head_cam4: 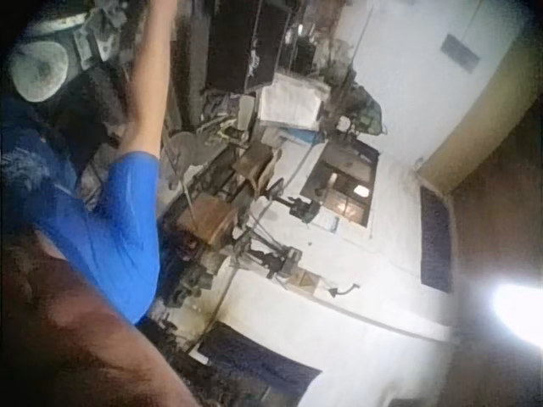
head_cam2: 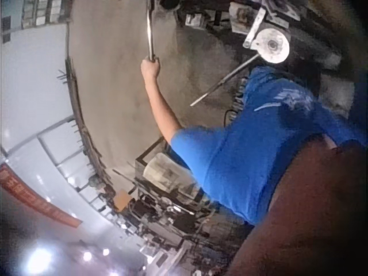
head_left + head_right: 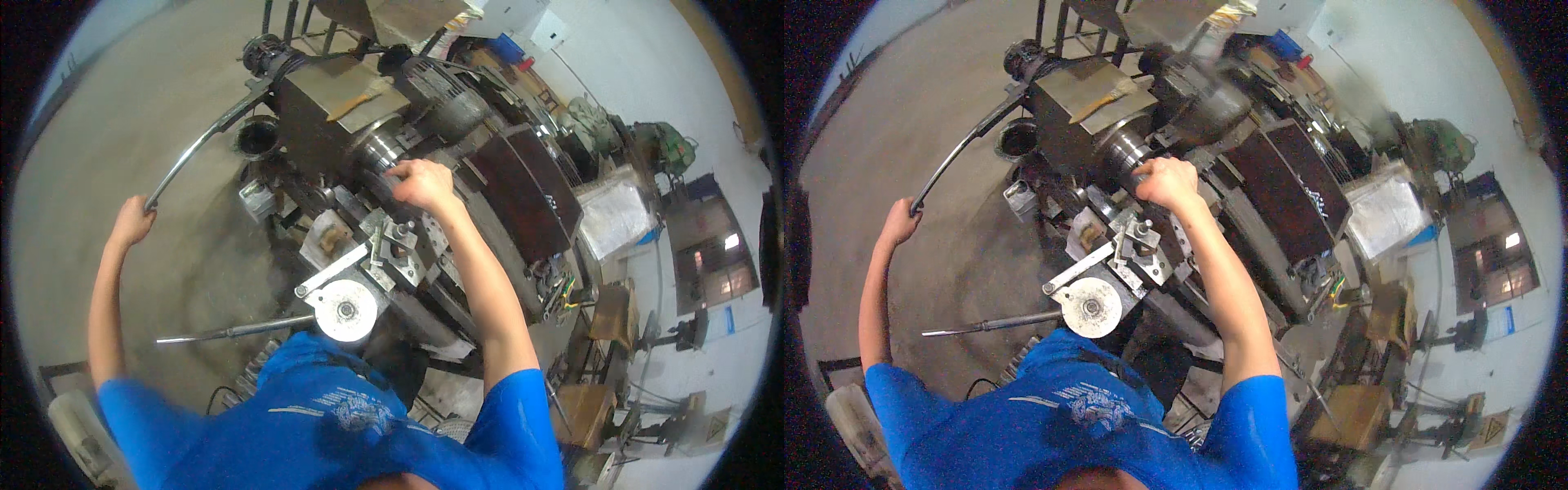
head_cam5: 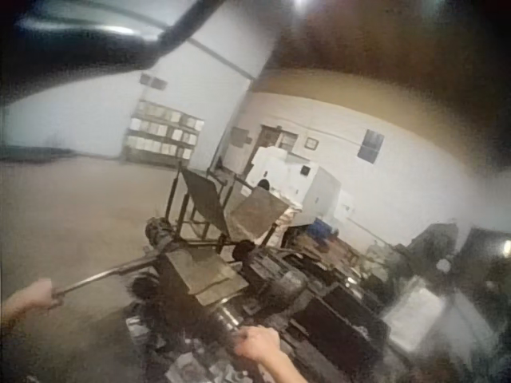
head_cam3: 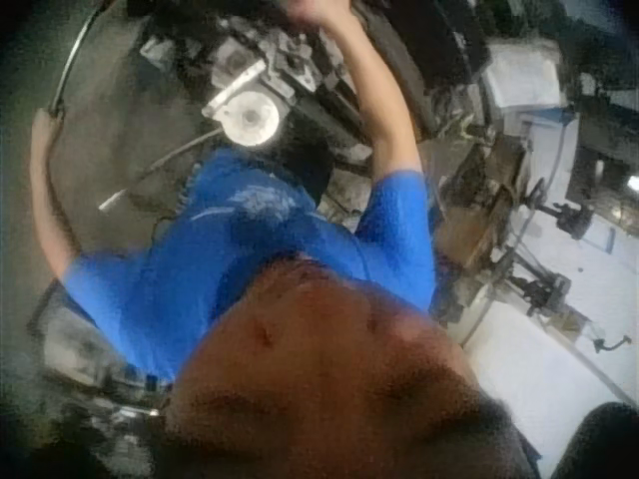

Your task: The person operates a metal lathe, repeatedly inserting small metal rods into the chuck, turning the machine on to machine the parts, and then removing the finished pieces. The person places the finished parts into a perforated metal basket on the floor.

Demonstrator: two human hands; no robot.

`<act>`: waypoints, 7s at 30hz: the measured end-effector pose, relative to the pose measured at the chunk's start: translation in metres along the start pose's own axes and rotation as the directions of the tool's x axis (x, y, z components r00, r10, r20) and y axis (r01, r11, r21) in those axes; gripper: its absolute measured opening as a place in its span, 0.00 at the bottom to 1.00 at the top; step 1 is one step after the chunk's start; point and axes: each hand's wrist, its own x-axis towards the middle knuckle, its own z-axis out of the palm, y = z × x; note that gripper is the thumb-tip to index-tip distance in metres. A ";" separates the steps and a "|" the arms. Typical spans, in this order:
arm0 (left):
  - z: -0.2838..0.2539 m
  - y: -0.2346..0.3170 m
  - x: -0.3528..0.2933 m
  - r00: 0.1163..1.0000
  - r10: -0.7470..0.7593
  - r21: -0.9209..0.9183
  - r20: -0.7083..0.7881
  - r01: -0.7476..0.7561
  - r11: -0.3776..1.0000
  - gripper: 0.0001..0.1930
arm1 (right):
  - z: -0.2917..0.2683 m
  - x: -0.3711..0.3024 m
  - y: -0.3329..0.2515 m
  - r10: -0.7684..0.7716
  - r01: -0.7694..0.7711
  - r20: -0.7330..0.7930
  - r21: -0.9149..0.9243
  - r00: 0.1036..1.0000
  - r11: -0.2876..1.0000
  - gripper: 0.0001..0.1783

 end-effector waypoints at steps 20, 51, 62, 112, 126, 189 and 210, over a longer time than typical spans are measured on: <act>0.009 -0.190 0.185 0.943 0.256 0.610 -0.212 -0.077 0.789 0.03 | 0.001 0.001 0.001 -0.014 0.014 -0.057 0.005 0.998 1.000 0.22; 0.191 0.092 0.108 0.896 0.315 0.268 0.312 -0.401 0.876 0.14 | 0.066 -0.538 0.208 0.951 -0.890 -0.208 0.350 0.228 0.290 0.25; 0.048 0.201 -0.066 0.469 0.375 -0.252 0.800 -0.305 0.919 0.20 | 0.112 -0.628 0.306 0.997 -0.952 0.047 -0.300 0.056 0.067 0.24; 0.104 0.232 -0.120 0.485 0.397 -0.289 0.779 -0.284 0.914 0.12 | 0.219 -0.709 -0.022 0.964 -0.967 0.074 0.002 -0.255 -0.255 0.25; 0.105 0.240 -0.116 0.347 0.475 -0.432 0.809 -0.196 0.880 0.07 | 0.228 -0.779 -0.095 0.909 -0.908 0.053 0.049 -0.414 -0.416 0.22; 0.103 0.240 -0.109 0.308 0.485 -0.464 0.818 -0.143 0.874 0.12 | 0.214 -0.709 -0.131 0.744 -0.751 0.146 0.008 -0.652 -0.660 0.24; 0.098 0.247 -0.108 0.302 0.505 -0.477 0.809 -0.165 0.863 0.12 | 0.249 -0.759 -0.156 0.948 -0.958 0.141 -0.075 -0.284 -0.276 0.20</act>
